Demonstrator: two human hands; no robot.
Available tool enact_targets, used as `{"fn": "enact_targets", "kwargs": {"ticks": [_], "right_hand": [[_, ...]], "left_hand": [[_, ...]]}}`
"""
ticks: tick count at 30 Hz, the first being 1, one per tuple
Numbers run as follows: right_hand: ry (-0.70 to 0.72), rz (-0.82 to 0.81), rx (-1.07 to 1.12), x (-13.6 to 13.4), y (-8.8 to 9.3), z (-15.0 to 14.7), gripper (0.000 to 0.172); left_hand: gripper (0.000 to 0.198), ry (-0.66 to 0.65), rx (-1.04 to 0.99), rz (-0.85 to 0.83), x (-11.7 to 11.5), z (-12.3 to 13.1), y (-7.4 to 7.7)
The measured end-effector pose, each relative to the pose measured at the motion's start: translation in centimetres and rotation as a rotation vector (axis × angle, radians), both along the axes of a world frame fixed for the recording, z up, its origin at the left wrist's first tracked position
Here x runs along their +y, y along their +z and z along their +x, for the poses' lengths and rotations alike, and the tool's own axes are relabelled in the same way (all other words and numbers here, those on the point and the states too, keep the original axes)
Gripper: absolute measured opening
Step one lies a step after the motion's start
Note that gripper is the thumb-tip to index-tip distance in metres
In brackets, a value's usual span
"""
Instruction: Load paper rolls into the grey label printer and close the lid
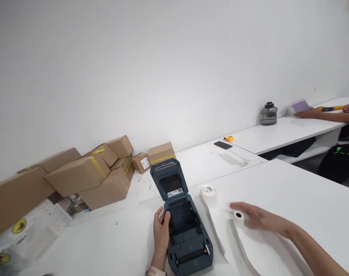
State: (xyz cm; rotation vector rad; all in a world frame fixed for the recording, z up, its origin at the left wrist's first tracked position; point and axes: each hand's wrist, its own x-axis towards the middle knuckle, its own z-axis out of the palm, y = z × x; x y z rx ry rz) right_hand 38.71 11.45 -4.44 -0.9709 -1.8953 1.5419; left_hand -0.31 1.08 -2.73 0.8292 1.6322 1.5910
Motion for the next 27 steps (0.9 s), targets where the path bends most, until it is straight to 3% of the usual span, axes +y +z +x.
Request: {"fn": "enact_targets", "kwargs": {"ticks": [3,5,10,13,15,17,20,22,27], "right_hand": [[-0.078,0.103,-0.097,-2.6,-0.4,-1.2,0.057],[-0.126,0.126,-0.102,-3.8,0.7,-2.7,0.053],[0.011,0.216,-0.092,-5.4,7.6,-6.7,0.05],[0.225,0.369,-0.185,-5.7,11.7,-11.4,0.045],[0.296,0.479,-0.276,-5.5,13.1,-15.3,0.031],[0.366,0.605,-0.426,-5.0,13.0,-18.8,0.026],[0.458,0.726,-0.551,-3.9,11.6,-22.2,0.014],[0.494,0.757,-0.57,-3.4,10.4,-23.3,0.006],[0.496,0.826,-0.607,-2.5,8.0,-24.3,0.007]], "left_hand": [[0.056,-0.009,0.041,0.03,-0.1,0.1,0.2],[0.053,-0.009,0.078,0.044,-0.2,0.2,0.4],[0.047,-0.011,0.181,0.049,-0.4,0.3,0.8],[0.039,-0.018,0.243,0.039,-0.4,0.2,0.8],[0.034,-0.018,0.275,0.029,-0.3,0.2,0.7],[0.031,-0.017,0.299,0.016,-0.3,0.2,0.7],[0.03,-0.014,0.331,-0.001,-0.2,0.4,1.0],[0.029,-0.014,0.35,-0.013,-0.1,0.6,1.3],[0.026,-0.018,0.385,-0.033,0.0,1.1,1.9]]}}
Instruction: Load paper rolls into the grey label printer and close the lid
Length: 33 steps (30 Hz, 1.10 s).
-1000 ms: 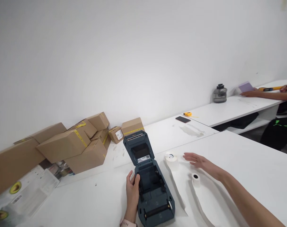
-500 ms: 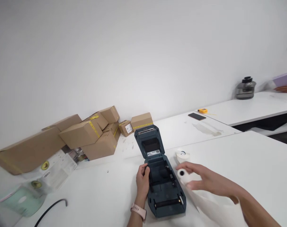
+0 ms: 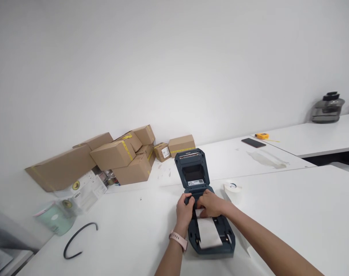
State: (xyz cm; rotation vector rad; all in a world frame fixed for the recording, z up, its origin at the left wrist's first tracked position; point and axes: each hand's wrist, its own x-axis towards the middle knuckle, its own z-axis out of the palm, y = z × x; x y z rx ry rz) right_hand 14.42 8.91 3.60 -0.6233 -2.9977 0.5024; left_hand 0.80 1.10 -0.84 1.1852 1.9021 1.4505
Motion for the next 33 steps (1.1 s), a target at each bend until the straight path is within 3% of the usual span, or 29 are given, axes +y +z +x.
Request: {"fn": "enact_targets", "kwargs": {"ticks": [7,11,14,16,18,23,29,33], "right_hand": [[-0.036,0.04,0.09,1.6,-2.7,0.0,0.01],[-0.04,0.048,0.135,1.8,-3.1,0.6,0.021],[-0.028,0.06,0.096,1.8,-3.2,0.3,0.014],[-0.018,0.071,0.05,1.8,-3.1,-0.1,0.007],[-0.002,0.074,0.013,1.6,-2.7,-0.4,0.005],[0.024,0.059,-0.035,0.9,-1.2,-0.2,0.006],[0.037,0.068,-0.06,0.8,-1.1,-0.2,0.009],[0.027,0.044,0.017,0.4,-0.9,0.0,0.007]], "left_hand": [[0.024,0.027,0.02,0.011,0.0,0.2,0.3],[0.031,0.065,0.049,0.107,-1.9,0.9,1.1],[0.046,-0.061,-0.015,0.212,-4.7,2.0,1.7],[0.056,-0.206,-0.045,0.194,-6.7,3.0,1.9],[0.055,-0.263,0.016,0.15,-8.3,4.0,1.6],[0.022,-0.25,0.342,0.253,-9.9,5.8,-1.3],[0.022,-0.129,0.488,0.361,-10.5,7.1,-5.7],[0.023,-0.09,0.482,0.358,-10.6,7.6,-6.8]]}}
